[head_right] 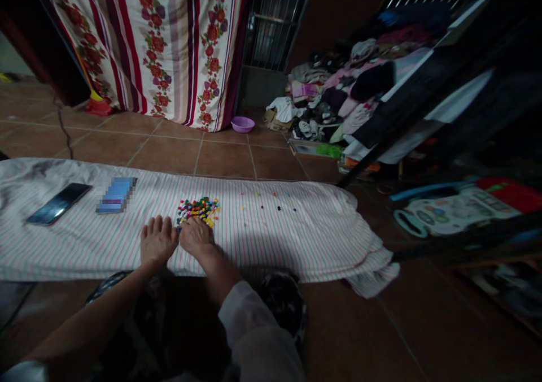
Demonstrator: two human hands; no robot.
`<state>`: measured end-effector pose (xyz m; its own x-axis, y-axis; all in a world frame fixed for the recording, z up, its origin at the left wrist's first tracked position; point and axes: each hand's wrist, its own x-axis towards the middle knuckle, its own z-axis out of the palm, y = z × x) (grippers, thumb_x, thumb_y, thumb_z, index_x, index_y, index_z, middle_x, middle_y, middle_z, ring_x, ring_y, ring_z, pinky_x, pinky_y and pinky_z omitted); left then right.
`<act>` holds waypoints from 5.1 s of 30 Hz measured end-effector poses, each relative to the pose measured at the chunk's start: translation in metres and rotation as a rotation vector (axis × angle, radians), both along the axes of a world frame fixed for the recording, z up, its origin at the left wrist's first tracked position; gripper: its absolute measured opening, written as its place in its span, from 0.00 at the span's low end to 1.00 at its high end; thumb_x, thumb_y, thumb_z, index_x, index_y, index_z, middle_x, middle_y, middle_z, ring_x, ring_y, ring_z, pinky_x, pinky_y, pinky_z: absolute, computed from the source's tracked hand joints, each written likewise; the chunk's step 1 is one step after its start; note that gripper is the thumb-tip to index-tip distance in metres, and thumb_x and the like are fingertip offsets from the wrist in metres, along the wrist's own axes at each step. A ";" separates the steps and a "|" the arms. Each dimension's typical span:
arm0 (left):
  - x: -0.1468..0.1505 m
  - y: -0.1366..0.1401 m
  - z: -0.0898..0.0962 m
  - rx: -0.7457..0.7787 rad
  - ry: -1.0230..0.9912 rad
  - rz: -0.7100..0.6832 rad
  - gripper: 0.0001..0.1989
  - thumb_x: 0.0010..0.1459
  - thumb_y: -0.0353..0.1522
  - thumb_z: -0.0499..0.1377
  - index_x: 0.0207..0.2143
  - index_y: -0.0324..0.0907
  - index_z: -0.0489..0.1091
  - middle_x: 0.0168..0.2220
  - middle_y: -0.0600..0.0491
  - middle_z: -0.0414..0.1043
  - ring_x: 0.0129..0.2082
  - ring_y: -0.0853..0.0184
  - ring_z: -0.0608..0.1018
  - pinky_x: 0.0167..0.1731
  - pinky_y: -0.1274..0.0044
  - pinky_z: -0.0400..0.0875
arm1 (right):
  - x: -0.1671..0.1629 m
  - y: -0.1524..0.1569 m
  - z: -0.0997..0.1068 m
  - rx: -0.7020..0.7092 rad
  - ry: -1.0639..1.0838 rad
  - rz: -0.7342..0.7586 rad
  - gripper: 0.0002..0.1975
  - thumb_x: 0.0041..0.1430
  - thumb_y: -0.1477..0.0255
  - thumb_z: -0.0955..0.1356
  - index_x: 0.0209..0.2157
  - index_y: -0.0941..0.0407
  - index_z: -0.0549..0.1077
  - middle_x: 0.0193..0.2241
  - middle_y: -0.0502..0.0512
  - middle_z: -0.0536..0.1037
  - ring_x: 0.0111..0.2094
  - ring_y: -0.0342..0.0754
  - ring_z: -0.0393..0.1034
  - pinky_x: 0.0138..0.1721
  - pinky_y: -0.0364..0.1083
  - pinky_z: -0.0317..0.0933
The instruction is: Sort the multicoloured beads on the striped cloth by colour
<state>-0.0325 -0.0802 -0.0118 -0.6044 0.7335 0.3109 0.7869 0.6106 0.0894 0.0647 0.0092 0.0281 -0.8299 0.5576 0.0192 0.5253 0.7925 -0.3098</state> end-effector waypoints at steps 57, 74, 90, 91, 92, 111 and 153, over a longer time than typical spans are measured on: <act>-0.003 0.001 -0.002 -0.033 -0.058 0.014 0.27 0.64 0.37 0.46 0.60 0.36 0.67 0.63 0.36 0.65 0.65 0.50 0.63 0.63 0.57 0.56 | 0.237 0.216 -0.046 -0.007 0.295 -0.853 0.17 0.56 0.76 0.62 0.41 0.54 0.82 0.37 0.56 0.82 0.40 0.50 0.74 0.44 0.45 0.64; -0.003 0.001 -0.004 -0.040 -0.039 0.017 0.27 0.64 0.37 0.47 0.60 0.35 0.66 0.63 0.36 0.65 0.65 0.48 0.64 0.63 0.57 0.57 | 0.135 0.147 0.003 -0.165 0.298 -0.546 0.12 0.59 0.59 0.67 0.30 0.52 0.75 0.26 0.49 0.79 0.29 0.45 0.72 0.29 0.41 0.53; -0.004 0.004 -0.010 0.015 -0.042 0.012 0.26 0.63 0.37 0.48 0.59 0.34 0.68 0.63 0.34 0.65 0.65 0.46 0.65 0.63 0.55 0.57 | 0.021 0.094 -0.010 -0.123 0.050 -0.059 0.18 0.67 0.76 0.61 0.49 0.50 0.78 0.47 0.55 0.75 0.47 0.46 0.70 0.48 0.42 0.61; -0.004 0.004 -0.010 0.015 -0.042 0.012 0.26 0.63 0.37 0.48 0.59 0.34 0.68 0.63 0.34 0.65 0.65 0.46 0.65 0.63 0.55 0.57 | 0.018 0.094 -0.011 -0.109 0.051 -0.049 0.19 0.66 0.77 0.60 0.51 0.50 0.77 0.48 0.56 0.75 0.48 0.46 0.70 0.49 0.43 0.61; -0.004 0.004 -0.010 0.014 -0.040 0.012 0.26 0.63 0.37 0.48 0.59 0.34 0.67 0.63 0.34 0.65 0.65 0.46 0.65 0.63 0.55 0.57 | 0.014 0.093 -0.011 -0.091 0.054 -0.033 0.20 0.65 0.79 0.61 0.52 0.50 0.77 0.49 0.56 0.75 0.49 0.47 0.69 0.50 0.43 0.61; -0.001 0.003 -0.002 -0.009 -0.083 0.018 0.26 0.64 0.35 0.46 0.60 0.34 0.67 0.63 0.35 0.65 0.65 0.48 0.64 0.64 0.56 0.55 | 0.046 0.041 -0.027 0.046 0.044 0.223 0.30 0.62 0.84 0.60 0.63 0.48 0.67 0.64 0.53 0.67 0.59 0.54 0.56 0.59 0.56 0.55; -0.001 0.001 -0.002 0.031 -0.078 0.007 0.27 0.64 0.35 0.44 0.59 0.34 0.68 0.62 0.36 0.66 0.64 0.48 0.65 0.63 0.55 0.57 | 0.009 0.041 -0.015 -0.008 0.017 0.106 0.23 0.66 0.79 0.61 0.58 0.49 0.73 0.58 0.49 0.73 0.55 0.52 0.59 0.54 0.49 0.59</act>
